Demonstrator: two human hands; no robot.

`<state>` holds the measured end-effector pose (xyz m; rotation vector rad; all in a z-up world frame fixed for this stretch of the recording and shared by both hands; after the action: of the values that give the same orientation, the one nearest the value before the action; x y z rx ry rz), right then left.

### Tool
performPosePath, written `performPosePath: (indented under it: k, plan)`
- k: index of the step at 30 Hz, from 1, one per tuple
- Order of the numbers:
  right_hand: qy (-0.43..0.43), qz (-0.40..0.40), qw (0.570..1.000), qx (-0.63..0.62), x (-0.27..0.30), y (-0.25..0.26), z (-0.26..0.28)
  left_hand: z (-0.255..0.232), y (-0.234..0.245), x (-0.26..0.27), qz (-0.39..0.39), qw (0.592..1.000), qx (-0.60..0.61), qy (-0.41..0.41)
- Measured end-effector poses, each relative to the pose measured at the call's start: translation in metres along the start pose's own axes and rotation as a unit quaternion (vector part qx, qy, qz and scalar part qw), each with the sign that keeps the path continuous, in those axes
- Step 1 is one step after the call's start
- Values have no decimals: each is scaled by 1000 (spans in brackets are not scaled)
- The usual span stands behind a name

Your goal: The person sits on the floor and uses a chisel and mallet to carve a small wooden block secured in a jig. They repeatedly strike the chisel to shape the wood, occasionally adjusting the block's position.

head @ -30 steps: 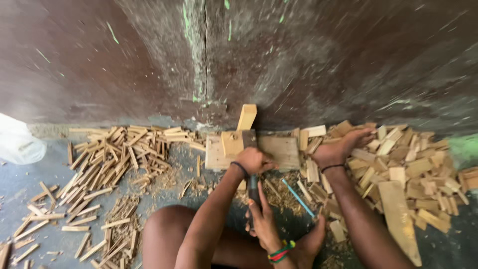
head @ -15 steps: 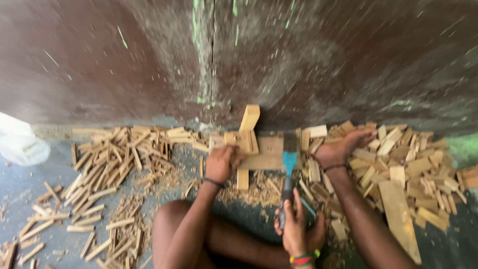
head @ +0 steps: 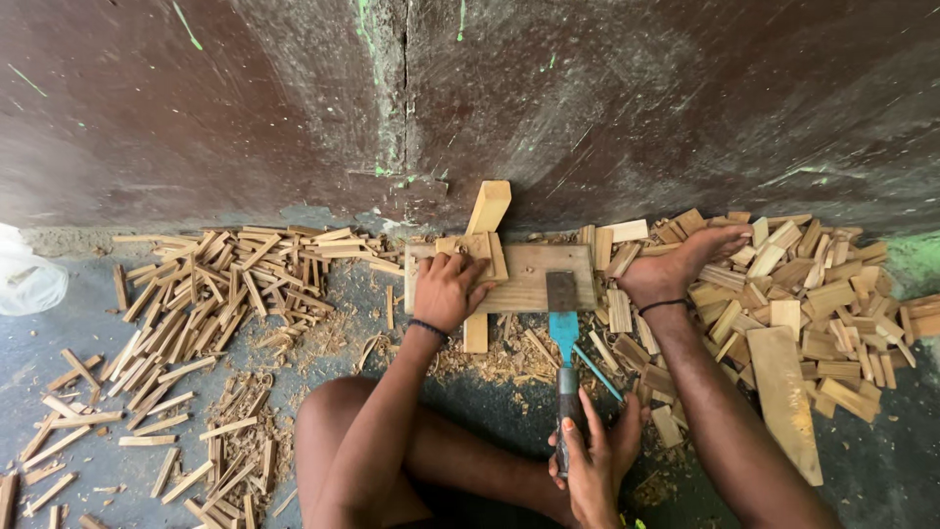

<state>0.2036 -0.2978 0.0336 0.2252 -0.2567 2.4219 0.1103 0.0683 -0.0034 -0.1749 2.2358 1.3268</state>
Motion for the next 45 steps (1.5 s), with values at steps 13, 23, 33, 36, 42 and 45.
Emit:
performPosePath:
  k: [13, 23, 33, 36, 42, 45]
  plan:
    - [56, 15, 997, 56, -20, 8, -8, 12, -13, -1, 25, 998, 3, 53]
    - [-13, 30, 999, -13, -4, 2, -8, 20, -24, -3, 56, 995, 17, 80]
    - [87, 68, 987, 119, -39, 16, -26, 20, -24, -3, 64, 992, 30, 104]
    - [41, 69, 997, 2, -41, 13, -29, 12, -12, -4, 19, 996, 13, 86]
    - [37, 71, 996, -50, -20, 5, -13, -36, 19, -6, -66, 992, 104, 18]
    - [143, 40, 944, 295, 1, -2, 5, -79, 13, -9, 2, 970, 241, -38]
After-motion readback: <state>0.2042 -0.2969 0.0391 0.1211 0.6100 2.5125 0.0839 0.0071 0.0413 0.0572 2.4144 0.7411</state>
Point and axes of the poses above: each hand's wrist, its own x-axis away from the middle knuckle, its own y-axis out of the back of the hand, z = x × y, the point moved 9 cm from there along -x, towards the middle knuckle, and after that the axes turned 3 degrees about -y, right-handed, at the moved point
